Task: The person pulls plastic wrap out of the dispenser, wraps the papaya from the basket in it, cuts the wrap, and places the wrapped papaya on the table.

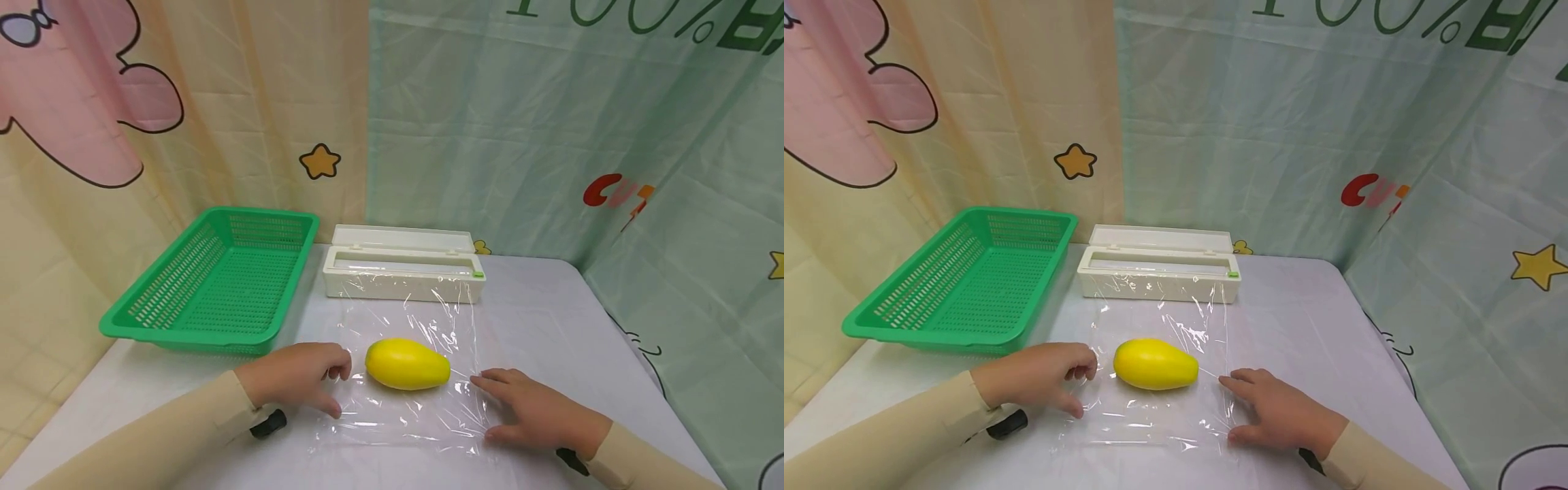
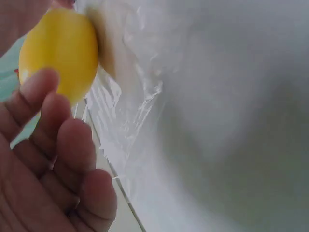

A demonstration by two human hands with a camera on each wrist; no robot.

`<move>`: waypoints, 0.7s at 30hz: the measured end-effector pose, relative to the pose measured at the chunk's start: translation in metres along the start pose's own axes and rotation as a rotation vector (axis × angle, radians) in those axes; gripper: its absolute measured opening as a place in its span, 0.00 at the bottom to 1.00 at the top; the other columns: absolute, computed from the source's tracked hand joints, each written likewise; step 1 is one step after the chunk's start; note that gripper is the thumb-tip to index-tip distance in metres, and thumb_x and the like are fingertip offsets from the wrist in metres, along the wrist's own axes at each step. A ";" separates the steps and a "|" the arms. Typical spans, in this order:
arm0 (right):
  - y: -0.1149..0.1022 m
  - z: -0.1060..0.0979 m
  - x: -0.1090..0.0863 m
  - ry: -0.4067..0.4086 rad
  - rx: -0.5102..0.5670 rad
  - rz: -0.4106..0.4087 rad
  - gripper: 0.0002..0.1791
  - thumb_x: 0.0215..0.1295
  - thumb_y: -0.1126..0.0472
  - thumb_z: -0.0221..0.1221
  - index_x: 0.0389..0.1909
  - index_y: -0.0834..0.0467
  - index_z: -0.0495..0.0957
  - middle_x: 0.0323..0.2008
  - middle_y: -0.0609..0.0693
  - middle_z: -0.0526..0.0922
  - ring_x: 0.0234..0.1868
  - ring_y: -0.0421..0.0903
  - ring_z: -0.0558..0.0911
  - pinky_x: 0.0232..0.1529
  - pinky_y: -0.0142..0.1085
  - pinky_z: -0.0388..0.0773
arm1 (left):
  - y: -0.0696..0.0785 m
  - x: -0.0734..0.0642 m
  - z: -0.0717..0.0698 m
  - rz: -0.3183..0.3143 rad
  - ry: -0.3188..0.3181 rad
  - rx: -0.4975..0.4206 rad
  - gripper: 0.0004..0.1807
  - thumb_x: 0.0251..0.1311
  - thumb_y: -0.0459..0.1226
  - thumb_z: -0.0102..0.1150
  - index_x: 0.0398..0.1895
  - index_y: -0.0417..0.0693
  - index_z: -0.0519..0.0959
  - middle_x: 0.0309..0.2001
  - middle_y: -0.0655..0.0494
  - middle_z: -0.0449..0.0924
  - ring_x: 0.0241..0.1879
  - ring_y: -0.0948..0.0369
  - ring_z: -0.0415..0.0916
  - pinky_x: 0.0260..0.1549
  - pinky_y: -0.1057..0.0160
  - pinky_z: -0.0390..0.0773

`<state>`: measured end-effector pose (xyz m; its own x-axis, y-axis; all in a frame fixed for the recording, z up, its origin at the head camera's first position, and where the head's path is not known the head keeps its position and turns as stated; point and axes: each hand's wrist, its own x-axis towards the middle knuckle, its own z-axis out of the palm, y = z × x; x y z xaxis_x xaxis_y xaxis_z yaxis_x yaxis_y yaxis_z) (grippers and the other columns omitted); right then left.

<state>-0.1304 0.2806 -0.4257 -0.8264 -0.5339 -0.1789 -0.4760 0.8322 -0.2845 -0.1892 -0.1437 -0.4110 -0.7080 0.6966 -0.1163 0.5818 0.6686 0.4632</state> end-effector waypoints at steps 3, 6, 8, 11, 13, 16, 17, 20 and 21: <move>-0.001 0.000 -0.001 0.024 0.002 -0.012 0.48 0.62 0.27 0.65 0.77 0.48 0.70 0.71 0.50 0.74 0.68 0.54 0.76 0.65 0.51 0.80 | 0.001 -0.011 0.005 0.040 -0.085 0.005 0.22 0.41 0.50 0.85 0.30 0.61 0.76 0.30 0.68 0.74 0.31 0.70 0.68 0.35 0.69 0.70; -0.002 0.000 -0.001 0.029 0.016 -0.012 0.47 0.62 0.28 0.66 0.76 0.48 0.70 0.70 0.50 0.74 0.67 0.54 0.76 0.65 0.50 0.80 | 0.003 -0.018 0.011 0.044 -0.162 0.016 0.22 0.37 0.48 0.86 0.25 0.63 0.75 0.28 0.72 0.72 0.30 0.72 0.67 0.35 0.71 0.70; -0.002 0.001 -0.001 0.028 0.024 -0.011 0.47 0.61 0.29 0.68 0.76 0.48 0.70 0.70 0.50 0.74 0.67 0.54 0.77 0.65 0.51 0.80 | 0.004 -0.020 0.015 0.042 -0.192 0.033 0.22 0.34 0.46 0.86 0.24 0.64 0.76 0.28 0.73 0.72 0.30 0.72 0.67 0.34 0.72 0.70; 0.001 0.002 -0.001 0.030 0.031 -0.017 0.46 0.61 0.30 0.68 0.75 0.48 0.71 0.69 0.50 0.74 0.66 0.54 0.77 0.65 0.51 0.80 | 0.005 -0.021 0.019 0.041 -0.202 0.057 0.22 0.34 0.44 0.86 0.23 0.64 0.76 0.28 0.74 0.71 0.29 0.72 0.67 0.33 0.72 0.70; 0.004 0.002 0.000 0.034 0.053 -0.018 0.46 0.61 0.30 0.69 0.75 0.48 0.71 0.69 0.50 0.75 0.66 0.54 0.77 0.65 0.51 0.80 | 0.004 -0.021 0.019 0.052 -0.199 0.072 0.20 0.37 0.41 0.84 0.23 0.65 0.76 0.28 0.74 0.71 0.29 0.72 0.67 0.33 0.71 0.69; 0.009 0.001 0.001 0.051 0.121 -0.027 0.46 0.61 0.33 0.71 0.75 0.51 0.72 0.69 0.50 0.77 0.66 0.55 0.78 0.67 0.50 0.79 | 0.002 -0.020 0.017 0.080 -0.191 0.092 0.15 0.46 0.40 0.79 0.24 0.67 0.77 0.27 0.75 0.70 0.29 0.72 0.67 0.34 0.71 0.69; 0.011 0.000 0.001 0.060 0.145 -0.031 0.45 0.61 0.35 0.71 0.74 0.52 0.73 0.68 0.50 0.78 0.66 0.54 0.78 0.67 0.48 0.78 | 0.000 -0.020 0.016 0.093 -0.187 0.095 0.14 0.49 0.40 0.77 0.24 0.67 0.78 0.27 0.75 0.71 0.29 0.73 0.67 0.34 0.71 0.69; 0.013 -0.002 0.002 0.099 0.198 -0.048 0.37 0.63 0.38 0.72 0.68 0.52 0.78 0.63 0.46 0.81 0.62 0.48 0.80 0.65 0.42 0.80 | -0.002 -0.019 0.013 0.110 -0.179 0.079 0.11 0.57 0.41 0.73 0.24 0.67 0.80 0.26 0.77 0.72 0.29 0.74 0.67 0.34 0.72 0.70; 0.012 -0.002 0.002 0.113 0.213 -0.063 0.31 0.63 0.40 0.72 0.63 0.51 0.81 0.59 0.43 0.83 0.59 0.45 0.81 0.62 0.40 0.80 | -0.003 -0.019 0.012 0.116 -0.178 0.070 0.11 0.59 0.41 0.72 0.24 0.67 0.80 0.26 0.77 0.72 0.29 0.75 0.67 0.34 0.72 0.70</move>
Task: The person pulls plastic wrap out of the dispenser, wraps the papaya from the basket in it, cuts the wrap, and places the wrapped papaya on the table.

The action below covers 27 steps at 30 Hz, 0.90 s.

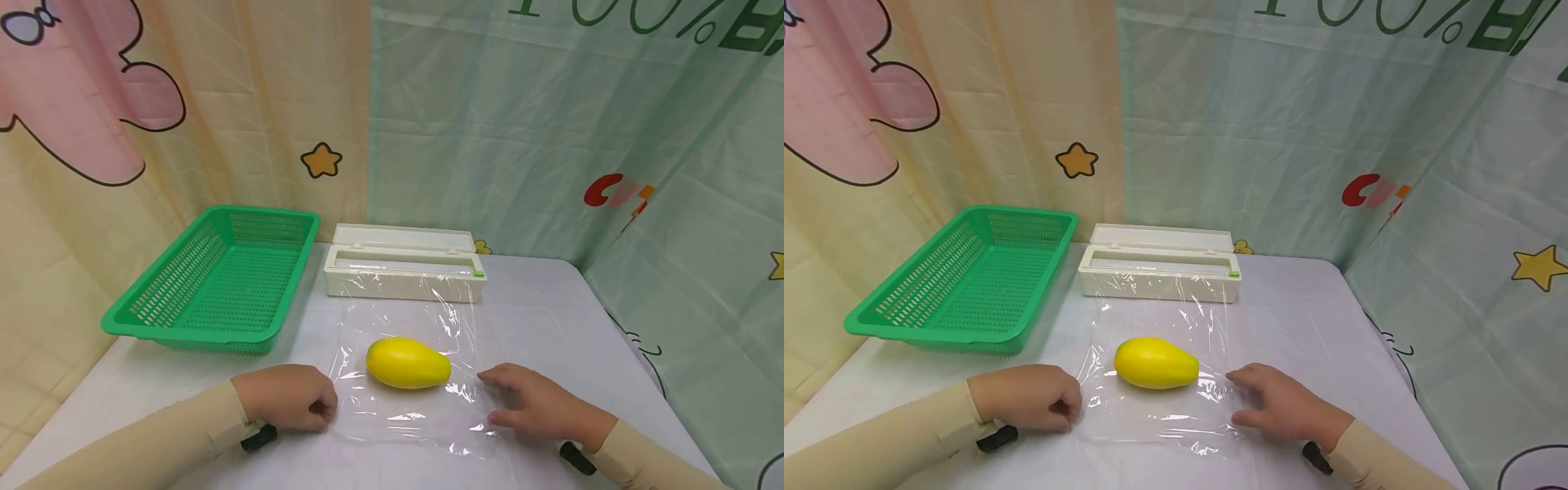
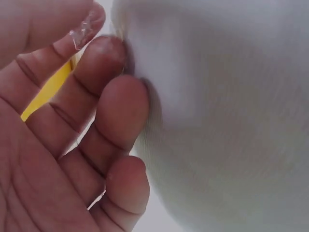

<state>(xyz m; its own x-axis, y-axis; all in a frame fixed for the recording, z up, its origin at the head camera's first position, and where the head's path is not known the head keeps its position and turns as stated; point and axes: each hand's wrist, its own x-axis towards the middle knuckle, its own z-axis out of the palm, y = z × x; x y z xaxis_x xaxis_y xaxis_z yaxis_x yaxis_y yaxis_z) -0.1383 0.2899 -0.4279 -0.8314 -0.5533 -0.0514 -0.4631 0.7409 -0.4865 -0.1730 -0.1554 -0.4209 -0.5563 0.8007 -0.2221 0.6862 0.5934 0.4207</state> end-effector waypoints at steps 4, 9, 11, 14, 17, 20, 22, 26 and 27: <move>-0.006 0.002 0.002 -0.041 0.040 -0.095 0.14 0.62 0.41 0.74 0.41 0.43 0.86 0.41 0.33 0.82 0.45 0.34 0.78 0.49 0.33 0.80 | -0.002 0.000 -0.003 -0.004 0.004 -0.050 0.09 0.63 0.41 0.70 0.26 0.66 0.82 0.25 0.77 0.74 0.28 0.75 0.68 0.34 0.71 0.72; -0.017 0.008 0.003 -0.190 -0.027 -0.162 0.17 0.54 0.36 0.76 0.36 0.40 0.84 0.38 0.27 0.77 0.41 0.28 0.73 0.45 0.29 0.77 | -0.005 0.001 -0.003 -0.039 -0.006 -0.098 0.09 0.65 0.42 0.68 0.27 0.66 0.81 0.25 0.76 0.74 0.28 0.75 0.68 0.34 0.71 0.72; -0.019 0.011 0.004 -0.212 -0.070 -0.137 0.18 0.52 0.36 0.77 0.36 0.39 0.83 0.39 0.27 0.75 0.42 0.28 0.71 0.46 0.29 0.77 | -0.007 0.001 -0.003 -0.047 -0.004 -0.114 0.10 0.66 0.41 0.67 0.27 0.66 0.81 0.25 0.76 0.74 0.28 0.75 0.68 0.34 0.71 0.72; -0.019 0.014 0.004 -0.199 -0.119 -0.144 0.15 0.53 0.44 0.79 0.34 0.39 0.82 0.38 0.27 0.74 0.41 0.29 0.71 0.45 0.28 0.77 | -0.009 0.001 -0.003 -0.042 0.002 -0.130 0.10 0.67 0.41 0.66 0.27 0.65 0.80 0.25 0.76 0.73 0.28 0.75 0.68 0.34 0.71 0.72; -0.017 0.015 0.006 -0.183 -0.138 -0.168 0.10 0.58 0.53 0.76 0.34 0.41 0.83 0.36 0.28 0.74 0.40 0.28 0.71 0.44 0.28 0.77 | -0.010 0.001 -0.004 -0.030 0.013 -0.148 0.09 0.67 0.40 0.65 0.28 0.63 0.80 0.25 0.75 0.73 0.28 0.75 0.68 0.33 0.71 0.72; -0.015 0.012 0.007 -0.174 -0.105 -0.175 0.05 0.64 0.57 0.71 0.34 0.42 0.87 0.35 0.28 0.77 0.38 0.27 0.72 0.43 0.30 0.78 | -0.012 0.001 -0.005 -0.028 0.024 -0.175 0.09 0.68 0.39 0.64 0.29 0.62 0.80 0.25 0.76 0.73 0.29 0.75 0.69 0.34 0.71 0.73; -0.012 0.009 0.007 -0.161 -0.058 -0.179 0.04 0.68 0.58 0.69 0.36 0.43 0.89 0.35 0.28 0.80 0.38 0.26 0.75 0.43 0.31 0.80 | -0.013 0.000 -0.006 -0.028 0.032 -0.200 0.08 0.68 0.39 0.64 0.30 0.62 0.81 0.26 0.75 0.74 0.29 0.75 0.69 0.34 0.71 0.73; -0.006 0.004 0.006 -0.120 0.033 -0.208 0.06 0.71 0.59 0.66 0.37 0.45 0.91 0.36 0.30 0.85 0.38 0.26 0.79 0.42 0.31 0.82 | -0.015 -0.001 -0.010 -0.030 0.058 -0.263 0.08 0.67 0.37 0.63 0.30 0.60 0.81 0.25 0.74 0.75 0.28 0.74 0.69 0.32 0.71 0.73; -0.005 0.003 0.006 -0.109 0.057 -0.206 0.07 0.71 0.60 0.66 0.38 0.45 0.91 0.36 0.31 0.86 0.38 0.27 0.80 0.41 0.31 0.83 | -0.015 -0.001 -0.011 -0.030 0.067 -0.282 0.08 0.67 0.36 0.63 0.29 0.59 0.81 0.25 0.74 0.76 0.28 0.74 0.69 0.32 0.71 0.72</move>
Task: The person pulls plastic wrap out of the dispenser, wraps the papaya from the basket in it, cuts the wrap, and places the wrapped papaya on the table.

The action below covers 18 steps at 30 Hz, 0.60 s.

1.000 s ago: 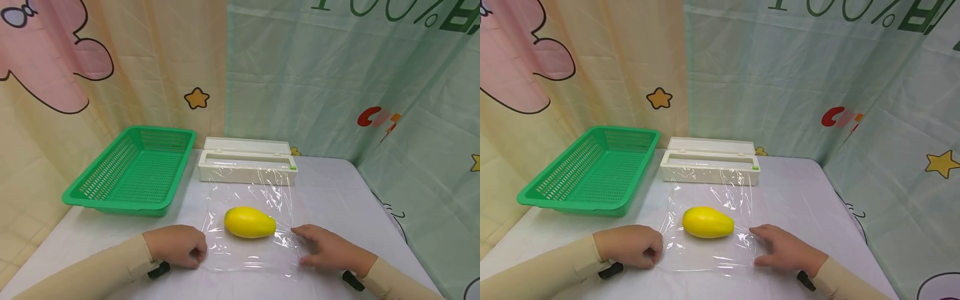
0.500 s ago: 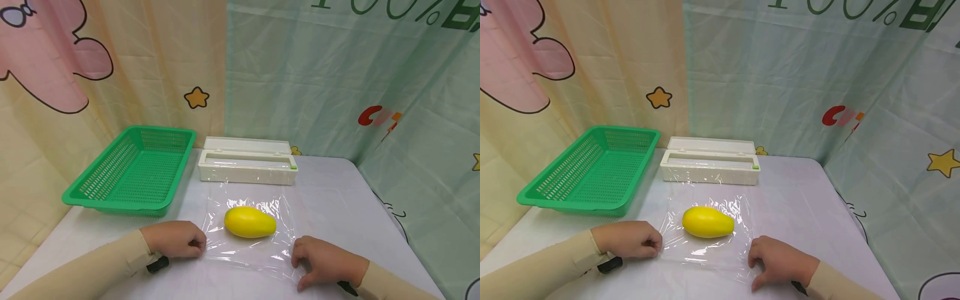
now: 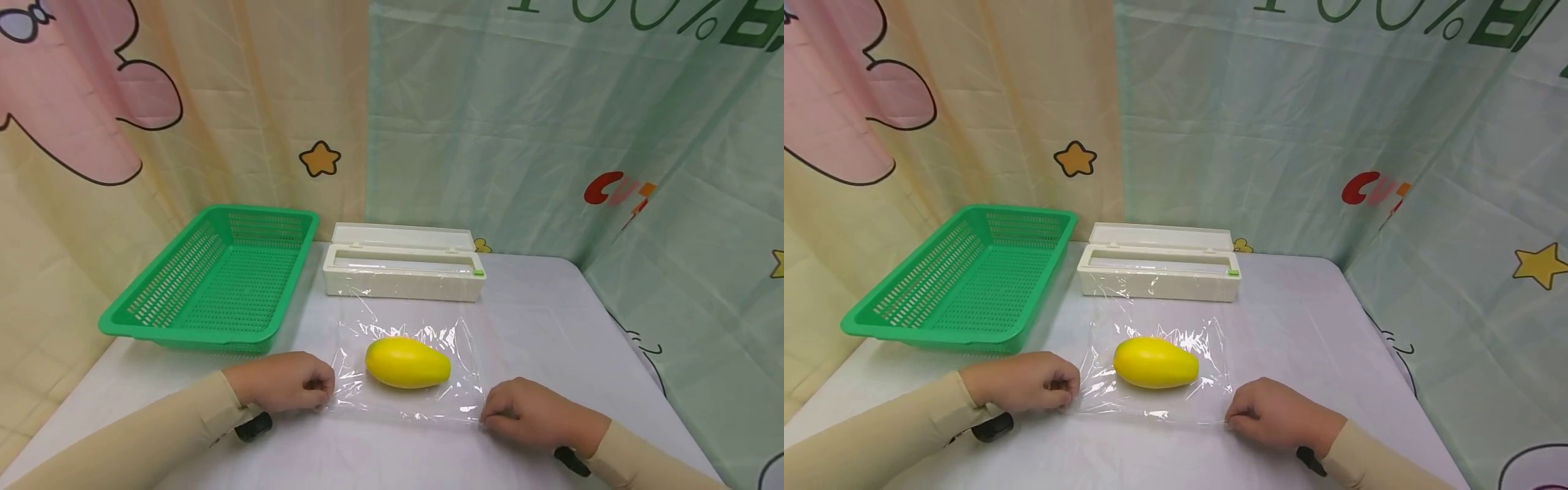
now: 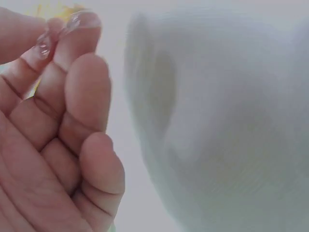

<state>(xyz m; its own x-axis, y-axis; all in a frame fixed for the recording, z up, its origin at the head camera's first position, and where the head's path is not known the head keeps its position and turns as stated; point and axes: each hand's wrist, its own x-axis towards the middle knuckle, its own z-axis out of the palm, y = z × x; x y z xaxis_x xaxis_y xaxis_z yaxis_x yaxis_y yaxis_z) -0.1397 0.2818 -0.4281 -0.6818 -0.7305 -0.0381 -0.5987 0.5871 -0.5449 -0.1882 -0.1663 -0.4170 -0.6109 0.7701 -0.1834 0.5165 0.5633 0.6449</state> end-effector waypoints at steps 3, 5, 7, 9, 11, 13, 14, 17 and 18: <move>0.001 -0.004 -0.001 0.053 0.052 0.011 0.08 0.72 0.61 0.65 0.37 0.46 0.90 0.35 0.34 0.87 0.37 0.27 0.79 0.39 0.30 0.82 | 0.000 -0.001 -0.004 0.006 0.037 -0.040 0.08 0.66 0.34 0.62 0.29 0.58 0.80 0.26 0.72 0.76 0.28 0.72 0.70 0.31 0.71 0.72; 0.001 -0.007 -0.001 0.095 0.091 0.035 0.08 0.73 0.62 0.64 0.37 0.47 0.90 0.35 0.37 0.87 0.35 0.28 0.79 0.37 0.30 0.81 | -0.001 -0.001 -0.006 0.009 0.065 -0.052 0.09 0.66 0.34 0.61 0.29 0.57 0.80 0.26 0.72 0.76 0.29 0.72 0.71 0.31 0.71 0.72; 0.000 -0.010 0.000 0.133 0.120 0.065 0.08 0.74 0.62 0.63 0.37 0.48 0.89 0.34 0.39 0.88 0.35 0.29 0.78 0.37 0.30 0.80 | -0.001 0.000 -0.008 0.017 0.094 -0.054 0.09 0.66 0.34 0.60 0.29 0.58 0.79 0.27 0.71 0.76 0.29 0.71 0.71 0.31 0.70 0.73; -0.002 -0.014 0.001 0.156 0.143 0.098 0.07 0.75 0.61 0.63 0.37 0.50 0.88 0.34 0.41 0.88 0.35 0.30 0.78 0.36 0.30 0.79 | -0.002 0.000 -0.010 0.029 0.123 -0.048 0.09 0.67 0.34 0.60 0.29 0.58 0.79 0.28 0.71 0.76 0.30 0.71 0.72 0.32 0.70 0.73; -0.004 -0.017 0.001 0.168 0.164 0.133 0.06 0.75 0.60 0.63 0.38 0.51 0.88 0.34 0.43 0.88 0.34 0.30 0.78 0.35 0.30 0.78 | -0.002 0.000 -0.013 0.033 0.148 -0.047 0.09 0.69 0.34 0.59 0.30 0.58 0.79 0.29 0.71 0.77 0.31 0.71 0.72 0.32 0.70 0.73; -0.006 -0.020 0.002 0.174 0.184 0.168 0.06 0.76 0.59 0.62 0.39 0.52 0.88 0.34 0.44 0.88 0.34 0.31 0.78 0.35 0.30 0.77 | -0.001 -0.001 -0.016 0.035 0.170 -0.053 0.08 0.70 0.35 0.59 0.32 0.57 0.79 0.29 0.69 0.78 0.31 0.70 0.72 0.31 0.69 0.72; -0.006 -0.021 0.003 0.178 0.190 0.182 0.07 0.76 0.59 0.62 0.39 0.52 0.88 0.34 0.45 0.88 0.34 0.32 0.78 0.35 0.30 0.77 | -0.001 0.000 -0.017 0.029 0.180 -0.056 0.08 0.71 0.35 0.59 0.32 0.57 0.79 0.30 0.68 0.79 0.31 0.70 0.72 0.31 0.69 0.72; -0.008 -0.024 0.006 0.197 0.211 0.228 0.07 0.76 0.58 0.62 0.39 0.53 0.87 0.34 0.46 0.88 0.35 0.32 0.78 0.36 0.31 0.77 | 0.001 0.001 -0.020 0.007 0.212 -0.079 0.07 0.72 0.36 0.59 0.34 0.55 0.79 0.31 0.62 0.80 0.31 0.68 0.72 0.31 0.69 0.72; -0.008 -0.024 0.007 0.205 0.212 0.242 0.07 0.76 0.58 0.62 0.39 0.54 0.87 0.35 0.46 0.88 0.36 0.33 0.78 0.36 0.30 0.76 | 0.002 0.001 -0.021 -0.002 0.223 -0.088 0.07 0.73 0.37 0.59 0.34 0.55 0.79 0.31 0.61 0.80 0.31 0.67 0.71 0.31 0.69 0.72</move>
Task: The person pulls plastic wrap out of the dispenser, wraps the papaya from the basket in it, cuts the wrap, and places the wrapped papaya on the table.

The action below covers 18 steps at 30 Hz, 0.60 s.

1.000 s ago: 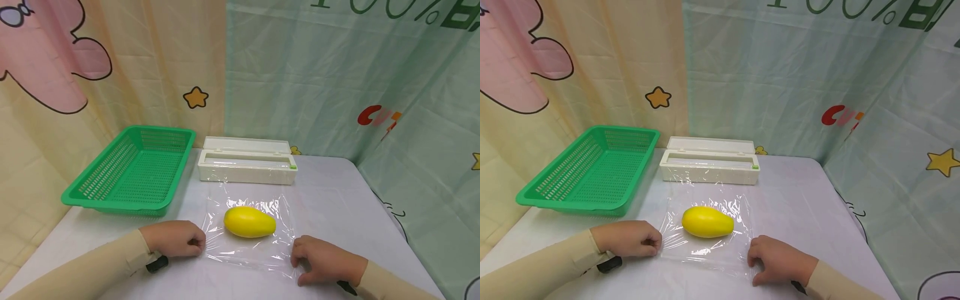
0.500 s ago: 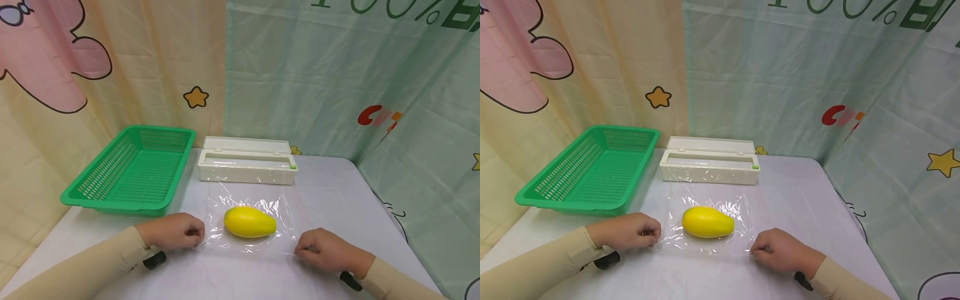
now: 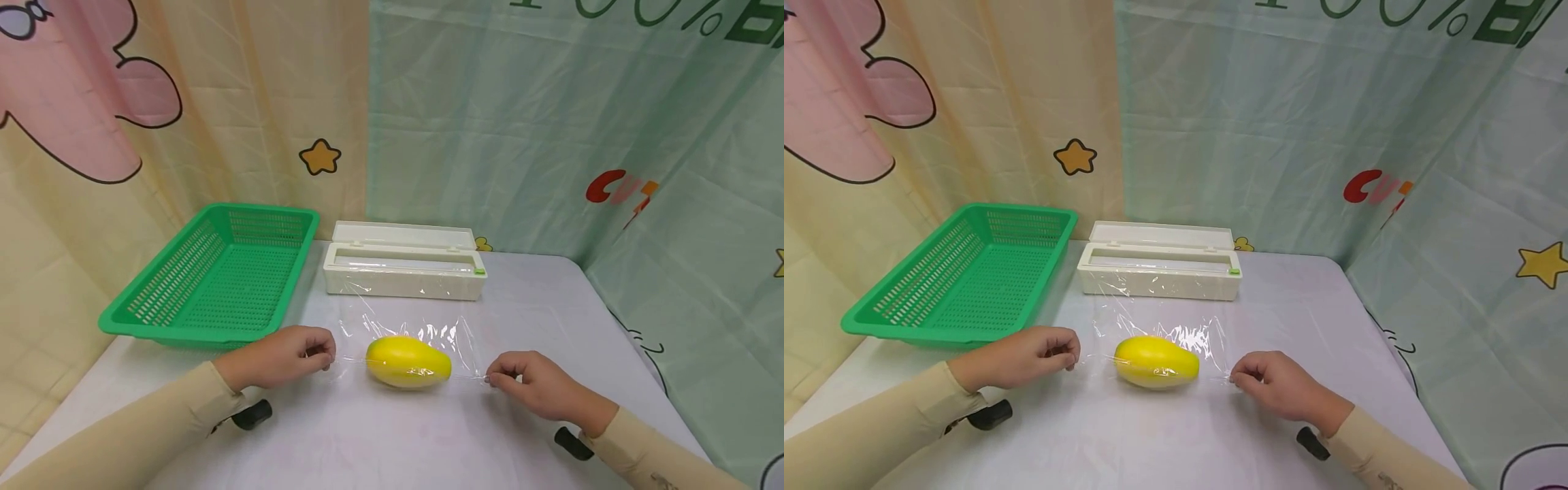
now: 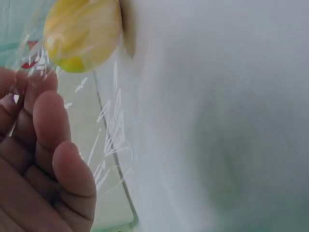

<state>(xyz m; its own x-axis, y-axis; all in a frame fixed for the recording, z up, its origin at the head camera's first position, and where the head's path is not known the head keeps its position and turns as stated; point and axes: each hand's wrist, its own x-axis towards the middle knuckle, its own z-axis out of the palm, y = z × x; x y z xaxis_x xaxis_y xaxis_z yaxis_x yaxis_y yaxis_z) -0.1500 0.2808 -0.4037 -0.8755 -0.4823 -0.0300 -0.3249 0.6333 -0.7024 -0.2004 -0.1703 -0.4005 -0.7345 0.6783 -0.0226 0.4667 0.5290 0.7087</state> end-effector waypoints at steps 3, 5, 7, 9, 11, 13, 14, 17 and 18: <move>-0.001 -0.002 0.004 0.032 -0.005 0.017 0.08 0.77 0.58 0.60 0.39 0.54 0.86 0.35 0.47 0.87 0.36 0.33 0.77 0.37 0.31 0.76 | 0.002 0.002 0.000 -0.027 0.045 -0.015 0.07 0.75 0.38 0.58 0.35 0.53 0.78 0.32 0.60 0.78 0.32 0.66 0.71 0.32 0.68 0.72; -0.001 -0.003 0.007 0.056 -0.010 0.022 0.09 0.78 0.58 0.60 0.39 0.55 0.86 0.37 0.49 0.87 0.36 0.34 0.77 0.37 0.31 0.77 | 0.003 0.003 0.002 -0.049 0.080 -0.023 0.07 0.76 0.38 0.57 0.35 0.51 0.77 0.32 0.61 0.76 0.33 0.64 0.71 0.32 0.67 0.71; 0.000 -0.004 0.009 0.084 -0.010 0.029 0.10 0.79 0.58 0.59 0.39 0.56 0.86 0.38 0.50 0.88 0.38 0.33 0.78 0.38 0.31 0.78 | 0.003 0.004 0.004 -0.070 0.121 -0.031 0.07 0.76 0.38 0.56 0.36 0.49 0.77 0.33 0.59 0.77 0.34 0.63 0.71 0.33 0.67 0.72; 0.001 -0.005 0.013 0.106 -0.007 0.046 0.11 0.79 0.59 0.58 0.39 0.57 0.86 0.39 0.51 0.88 0.39 0.33 0.80 0.40 0.31 0.80 | 0.003 0.007 0.006 -0.090 0.165 -0.041 0.07 0.76 0.37 0.55 0.37 0.46 0.78 0.35 0.56 0.78 0.36 0.61 0.72 0.36 0.66 0.72; 0.002 -0.006 0.018 0.123 -0.001 0.073 0.11 0.79 0.60 0.57 0.39 0.58 0.85 0.40 0.52 0.88 0.41 0.35 0.81 0.43 0.31 0.81 | 0.002 0.011 0.009 -0.119 0.206 -0.055 0.07 0.76 0.36 0.54 0.39 0.45 0.78 0.37 0.54 0.79 0.38 0.60 0.72 0.38 0.65 0.73; 0.003 -0.005 0.024 0.135 0.000 0.108 0.11 0.79 0.60 0.56 0.39 0.59 0.85 0.40 0.51 0.88 0.42 0.38 0.81 0.45 0.32 0.81 | 0.001 0.016 0.011 -0.151 0.242 -0.069 0.07 0.77 0.37 0.54 0.40 0.44 0.79 0.38 0.52 0.80 0.38 0.59 0.72 0.38 0.65 0.73; 0.004 -0.004 0.028 0.139 -0.005 0.128 0.11 0.80 0.60 0.55 0.40 0.59 0.84 0.39 0.51 0.87 0.42 0.40 0.81 0.45 0.32 0.81 | 0.000 0.018 0.012 -0.167 0.259 -0.078 0.07 0.77 0.37 0.54 0.40 0.45 0.79 0.38 0.53 0.80 0.38 0.59 0.72 0.38 0.64 0.72; 0.007 -0.002 0.038 0.148 -0.014 0.182 0.12 0.81 0.60 0.54 0.40 0.59 0.83 0.38 0.50 0.86 0.42 0.44 0.80 0.45 0.35 0.80 | -0.004 0.026 0.016 -0.225 0.300 -0.107 0.08 0.76 0.38 0.53 0.39 0.46 0.78 0.36 0.54 0.80 0.37 0.59 0.72 0.37 0.64 0.72; 0.008 -0.001 0.041 0.149 -0.016 0.201 0.12 0.81 0.59 0.53 0.40 0.59 0.83 0.38 0.50 0.86 0.42 0.44 0.80 0.46 0.36 0.80 | -0.006 0.028 0.017 -0.242 0.309 -0.114 0.08 0.76 0.38 0.52 0.38 0.46 0.78 0.35 0.54 0.79 0.36 0.59 0.72 0.36 0.63 0.72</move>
<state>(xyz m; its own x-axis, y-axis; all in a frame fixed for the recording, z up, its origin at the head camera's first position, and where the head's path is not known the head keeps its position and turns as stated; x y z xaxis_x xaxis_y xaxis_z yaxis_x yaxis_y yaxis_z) -0.1892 0.2670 -0.4096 -0.9656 -0.2524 -0.0619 -0.1437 0.7172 -0.6819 -0.2154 -0.1456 -0.4172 -0.9380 0.3466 0.0020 0.2172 0.5832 0.7827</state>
